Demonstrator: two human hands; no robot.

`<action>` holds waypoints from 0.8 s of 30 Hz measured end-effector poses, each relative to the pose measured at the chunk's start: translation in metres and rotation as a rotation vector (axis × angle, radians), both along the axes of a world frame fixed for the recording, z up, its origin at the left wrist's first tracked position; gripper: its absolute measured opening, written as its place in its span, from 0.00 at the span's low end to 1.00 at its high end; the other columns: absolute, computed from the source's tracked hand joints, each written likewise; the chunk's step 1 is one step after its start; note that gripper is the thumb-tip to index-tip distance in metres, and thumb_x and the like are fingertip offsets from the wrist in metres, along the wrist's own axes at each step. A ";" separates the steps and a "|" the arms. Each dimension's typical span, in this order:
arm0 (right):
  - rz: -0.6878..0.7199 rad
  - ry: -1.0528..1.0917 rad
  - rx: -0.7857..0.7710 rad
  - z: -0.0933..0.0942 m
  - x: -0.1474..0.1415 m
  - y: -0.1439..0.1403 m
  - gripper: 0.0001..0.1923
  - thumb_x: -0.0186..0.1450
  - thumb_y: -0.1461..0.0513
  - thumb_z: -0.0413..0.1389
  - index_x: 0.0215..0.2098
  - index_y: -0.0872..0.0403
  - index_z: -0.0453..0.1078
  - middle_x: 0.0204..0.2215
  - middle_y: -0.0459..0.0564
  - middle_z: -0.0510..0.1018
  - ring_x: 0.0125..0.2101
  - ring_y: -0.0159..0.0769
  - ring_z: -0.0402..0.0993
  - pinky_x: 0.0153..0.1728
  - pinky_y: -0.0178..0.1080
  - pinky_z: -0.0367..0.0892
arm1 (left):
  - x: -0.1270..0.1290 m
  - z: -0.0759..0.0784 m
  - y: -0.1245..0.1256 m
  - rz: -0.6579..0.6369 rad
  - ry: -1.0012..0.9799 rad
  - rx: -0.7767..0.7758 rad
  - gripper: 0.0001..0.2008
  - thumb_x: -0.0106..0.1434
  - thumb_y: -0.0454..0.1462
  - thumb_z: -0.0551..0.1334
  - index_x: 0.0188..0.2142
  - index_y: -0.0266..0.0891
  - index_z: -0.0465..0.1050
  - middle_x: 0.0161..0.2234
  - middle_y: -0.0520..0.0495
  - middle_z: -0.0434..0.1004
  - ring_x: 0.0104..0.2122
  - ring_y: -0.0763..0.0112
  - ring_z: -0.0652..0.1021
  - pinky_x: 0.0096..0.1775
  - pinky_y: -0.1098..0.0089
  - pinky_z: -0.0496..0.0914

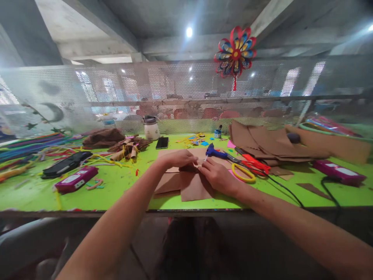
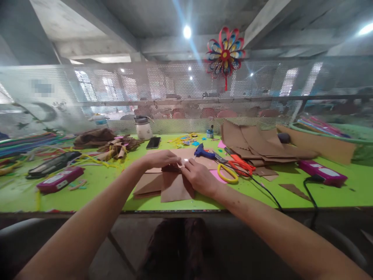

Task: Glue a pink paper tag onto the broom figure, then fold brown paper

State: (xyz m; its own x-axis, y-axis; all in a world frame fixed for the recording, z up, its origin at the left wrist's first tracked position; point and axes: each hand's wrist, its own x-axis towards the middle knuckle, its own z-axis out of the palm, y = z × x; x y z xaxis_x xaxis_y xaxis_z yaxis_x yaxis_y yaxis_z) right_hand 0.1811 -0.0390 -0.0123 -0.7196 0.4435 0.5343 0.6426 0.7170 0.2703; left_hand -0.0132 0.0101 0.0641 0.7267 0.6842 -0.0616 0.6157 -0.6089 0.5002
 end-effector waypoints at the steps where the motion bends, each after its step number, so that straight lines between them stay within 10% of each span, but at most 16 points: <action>1: 0.001 0.003 0.009 0.000 0.000 0.000 0.11 0.66 0.68 0.45 0.42 0.62 0.67 0.37 0.58 0.69 0.40 0.43 0.59 0.41 0.43 0.62 | 0.003 -0.004 0.002 -0.053 0.030 0.001 0.20 0.63 0.46 0.51 0.33 0.33 0.75 0.33 0.44 0.78 0.31 0.70 0.73 0.35 0.72 0.66; 12: 0.006 0.184 -0.089 -0.006 0.004 0.011 0.09 0.65 0.64 0.48 0.35 0.59 0.69 0.32 0.56 0.70 0.37 0.41 0.63 0.38 0.41 0.62 | -0.007 -0.043 -0.003 -0.047 -0.096 -0.036 0.18 0.63 0.46 0.52 0.37 0.35 0.75 0.33 0.48 0.77 0.31 0.70 0.72 0.34 0.73 0.63; 21: 0.082 0.575 -0.732 0.008 0.017 0.017 0.15 0.59 0.59 0.56 0.42 0.57 0.71 0.39 0.53 0.76 0.38 0.36 0.71 0.39 0.36 0.65 | -0.002 -0.036 -0.011 -0.089 -0.139 0.093 0.16 0.64 0.43 0.52 0.44 0.40 0.73 0.40 0.47 0.77 0.36 0.69 0.73 0.40 0.71 0.64; 24: 0.093 0.615 -0.919 0.011 0.016 0.014 0.16 0.61 0.53 0.52 0.33 0.57 0.72 0.27 0.49 0.76 0.27 0.32 0.71 0.30 0.35 0.65 | -0.001 -0.040 -0.008 -0.094 -0.139 0.103 0.16 0.64 0.43 0.53 0.44 0.39 0.73 0.41 0.46 0.77 0.36 0.69 0.73 0.40 0.71 0.65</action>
State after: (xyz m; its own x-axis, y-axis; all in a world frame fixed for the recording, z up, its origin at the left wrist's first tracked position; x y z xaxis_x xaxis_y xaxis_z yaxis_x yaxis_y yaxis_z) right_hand 0.1971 -0.0247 -0.0013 -0.4956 0.8124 0.3072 0.4177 0.5331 -0.7358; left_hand -0.0138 0.0019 0.0245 0.7846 0.6101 0.1103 0.4829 -0.7129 0.5085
